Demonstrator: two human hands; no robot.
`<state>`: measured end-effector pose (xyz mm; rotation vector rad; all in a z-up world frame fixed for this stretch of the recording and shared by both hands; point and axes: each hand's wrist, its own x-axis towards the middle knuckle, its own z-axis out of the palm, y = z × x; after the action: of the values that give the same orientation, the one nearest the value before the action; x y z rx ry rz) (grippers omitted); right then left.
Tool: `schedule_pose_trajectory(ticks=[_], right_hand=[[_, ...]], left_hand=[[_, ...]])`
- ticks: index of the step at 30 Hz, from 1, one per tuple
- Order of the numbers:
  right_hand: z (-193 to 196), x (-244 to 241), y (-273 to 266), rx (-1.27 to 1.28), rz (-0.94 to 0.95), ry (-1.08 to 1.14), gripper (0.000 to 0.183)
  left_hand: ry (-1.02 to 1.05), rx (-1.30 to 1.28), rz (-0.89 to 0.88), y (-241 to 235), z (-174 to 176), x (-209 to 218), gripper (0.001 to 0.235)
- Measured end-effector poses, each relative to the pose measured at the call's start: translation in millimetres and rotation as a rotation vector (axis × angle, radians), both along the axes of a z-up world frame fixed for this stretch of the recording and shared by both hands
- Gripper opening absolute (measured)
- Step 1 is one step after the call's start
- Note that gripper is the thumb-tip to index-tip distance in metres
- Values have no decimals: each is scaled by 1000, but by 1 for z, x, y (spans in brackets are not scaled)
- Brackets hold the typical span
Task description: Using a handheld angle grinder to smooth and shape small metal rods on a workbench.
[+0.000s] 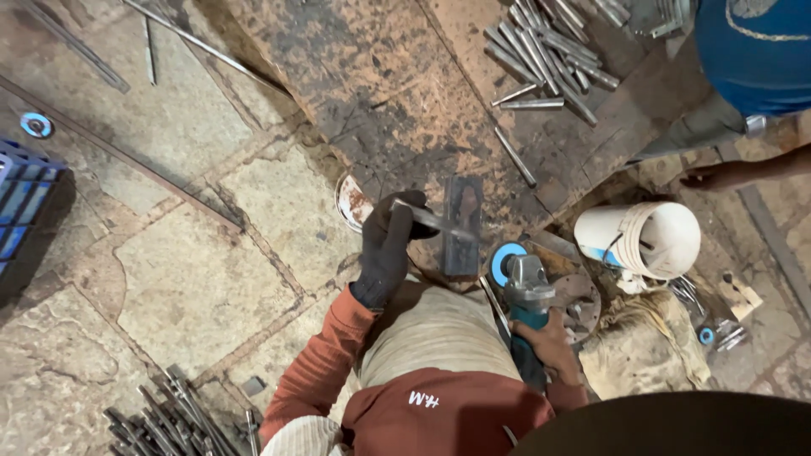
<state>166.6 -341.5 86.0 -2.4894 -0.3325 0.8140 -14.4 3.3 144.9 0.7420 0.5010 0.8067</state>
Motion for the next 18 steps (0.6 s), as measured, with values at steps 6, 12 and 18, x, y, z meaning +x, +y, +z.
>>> schedule_pose_trajectory(ticks=[6, 12, 18], right_hand=[[-22, 3, -8, 201, -11, 90, 69], [-15, 3, -6, -84, -17, 22, 77], [-25, 7, -10, -120, 7, -18, 78]], left_hand=[[-157, -545, 56, 12, -114, 32, 41], [-112, -721, 106, 11, -200, 40, 6], [110, -702, 220, 62, -154, 76, 4]])
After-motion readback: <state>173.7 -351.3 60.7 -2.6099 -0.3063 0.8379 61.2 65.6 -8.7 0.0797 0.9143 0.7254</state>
